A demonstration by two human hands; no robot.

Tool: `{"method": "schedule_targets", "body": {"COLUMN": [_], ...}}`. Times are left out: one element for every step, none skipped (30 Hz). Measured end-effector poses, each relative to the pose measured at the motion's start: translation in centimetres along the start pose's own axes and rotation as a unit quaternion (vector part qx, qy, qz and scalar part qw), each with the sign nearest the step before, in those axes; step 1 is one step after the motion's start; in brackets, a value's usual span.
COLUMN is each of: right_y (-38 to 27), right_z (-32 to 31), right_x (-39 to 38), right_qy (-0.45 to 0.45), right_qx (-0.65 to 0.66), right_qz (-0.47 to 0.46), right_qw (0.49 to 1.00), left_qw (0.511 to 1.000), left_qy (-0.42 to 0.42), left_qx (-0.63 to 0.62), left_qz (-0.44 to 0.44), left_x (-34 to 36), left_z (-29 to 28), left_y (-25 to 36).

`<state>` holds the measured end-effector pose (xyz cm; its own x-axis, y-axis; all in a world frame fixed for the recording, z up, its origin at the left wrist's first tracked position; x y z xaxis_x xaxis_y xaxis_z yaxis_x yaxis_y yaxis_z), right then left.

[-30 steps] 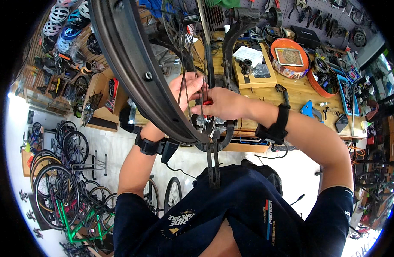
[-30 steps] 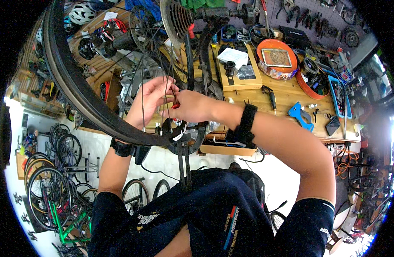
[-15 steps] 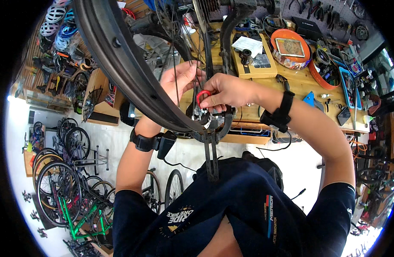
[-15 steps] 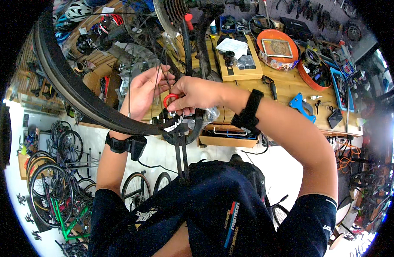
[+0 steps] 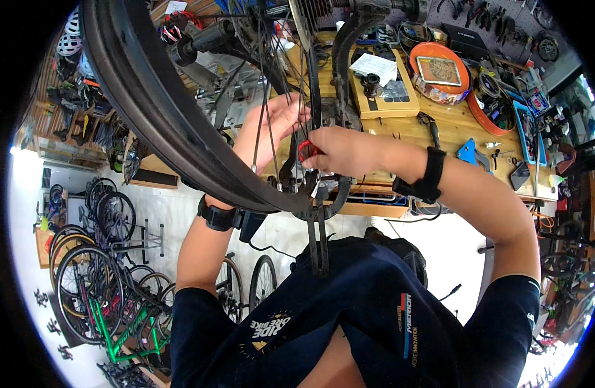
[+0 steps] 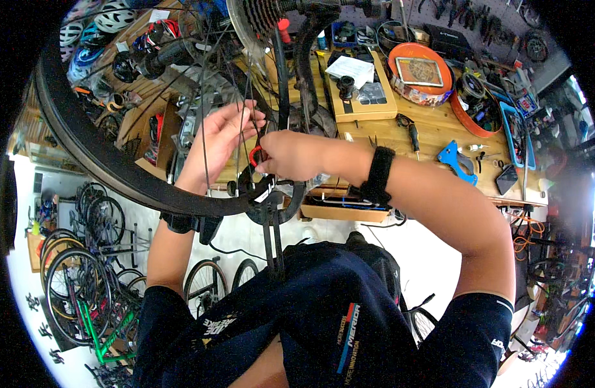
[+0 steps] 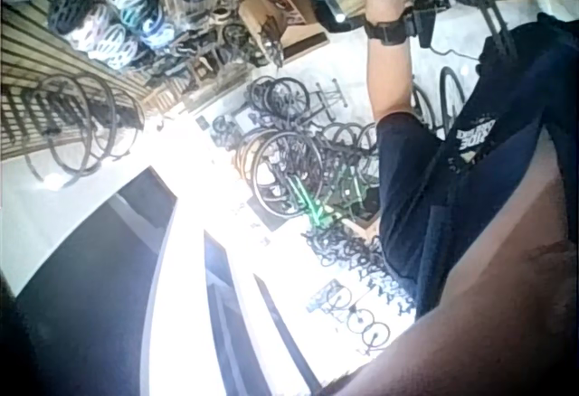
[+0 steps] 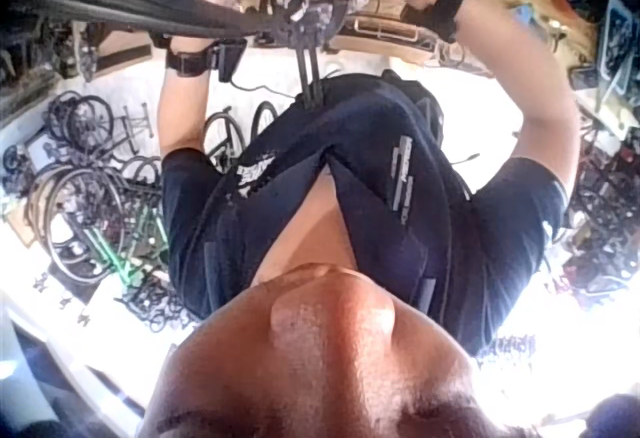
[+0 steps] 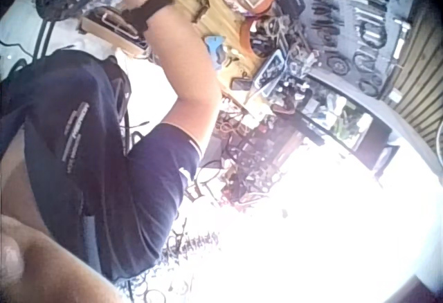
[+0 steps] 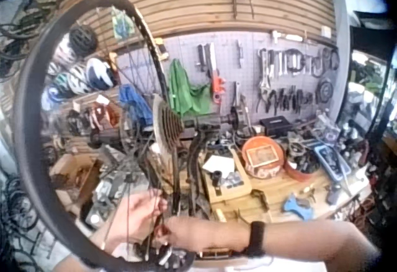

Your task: The person works on the spokes and hub of a bicycle wheel at a workbench, using a small red tool to adjust the spoke nipples while holding the spokes by hand.

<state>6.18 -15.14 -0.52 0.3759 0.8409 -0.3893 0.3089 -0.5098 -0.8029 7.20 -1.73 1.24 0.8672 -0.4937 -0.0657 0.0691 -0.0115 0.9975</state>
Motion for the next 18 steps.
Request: {"method": "schedule_targets", "body": {"right_y": [-0.4, -1.3, -2.3, -3.6, -4.3, -4.5, -4.3, -3.9, -3.6, -3.2, -3.1, -3.1, -3.2, -3.5, -3.7, -3.5, -2.5, -1.5], "right_z": [0.1, 0.0, 0.0, 0.0, -0.2, -0.1, 0.2, 0.6, 0.8, 0.9, 0.9, 0.8, 0.9, 0.8, 0.8, 0.8, 0.7, 0.5], "right_x": [-0.3, -0.9, -1.6, -2.2, -2.4, -2.0, -1.8, -1.6, -1.4, -1.2, -1.1, -1.1, -1.1, -1.0, -0.9, -0.5, 0.0, 0.5], "right_qy": [0.031, 0.065, 0.105, 0.144, 0.184, 0.188, 0.216, 0.246, 0.275, 0.276, 0.276, 0.276, 0.263, 0.248, 0.233, 0.221, 0.211, 0.202], "right_qx": [-0.082, -0.162, -0.158, -0.155, -0.152, -0.151, -0.145, -0.141, -0.137, -0.129, -0.121, -0.112, -0.102, -0.09, -0.079, -0.078, -0.077, -0.075], "right_qz": [0.017, 0.037, 0.055, 0.073, 0.091, 0.111, 0.103, 0.097, 0.091, 0.094, 0.096, 0.098, 0.098, 0.096, 0.094, 0.063, 0.035, 0.007], "right_qw": [0.996, 0.984, 0.98, 0.975, 0.967, 0.964, 0.96, 0.954, 0.947, 0.948, 0.949, 0.949, 0.954, 0.96, 0.965, 0.97, 0.974, 0.977], "left_qw": [1.0, 1.0, 1.0, 1.0, 1.0, 1.0, 0.999, 0.999, 0.998, 0.997, 0.996, 0.996, 0.995, 0.995, 0.996, 0.996, 0.997, 0.997], "left_qy": [0.001, -0.003, -0.002, -0.006, -0.01, -0.014, -0.008, -0.004, 0.001, -0.021, -0.026, -0.031, -0.037, -0.039, -0.026, -0.014, -0.004, -0.009], "left_qx": [0.008, 0.017, 0.024, 0.023, 0.022, 0.021, 0.033, 0.043, 0.054, 0.077, 0.083, 0.089, 0.095, 0.092, 0.086, 0.08, 0.072, 0.066], "left_qz": [0.001, 0.002, 0.003, 0.002, 0.001, 0.001, -0.003, -0.005, -0.007, 0.003, 0.006, 0.009, 0.012, 0.017, 0.021, 0.025, 0.031, 0.027], "left_x": [-0.1, 0.0, -0.1, -0.3, -0.5, -0.6, -0.7, -0.7, -0.6, -0.2, -0.1, 0.0, 0.1, 0.1, -0.1, -0.3, -0.3, -0.1], "left_z": [0.1, 0.3, 0.4, 0.4, 0.4, 0.4, 0.4, 0.4, 0.4, 0.3, 0.2, 0.2, 0.1, -0.1, -0.1, 0.1, 0.1, 0.0], "left_y": [0.0, 0.2, 0.3, 0.5, 0.7, 0.8, 0.7, 0.6, 0.5, 0.4, 0.4, 0.4, 0.4, 0.3, 0.2, 0.3, 0.2, 0.0]}}
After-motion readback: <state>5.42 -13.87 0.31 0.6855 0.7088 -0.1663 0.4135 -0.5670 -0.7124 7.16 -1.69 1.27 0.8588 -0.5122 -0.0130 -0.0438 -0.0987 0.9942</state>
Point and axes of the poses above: each hand's wrist, its own x-axis towards the middle knuckle, its own z-axis out of the palm, y = z × x, the point moved 5 cm from there along x, towards the middle knuckle, and after that the axes turned 15 degrees about -y, right-handed, at the moved point
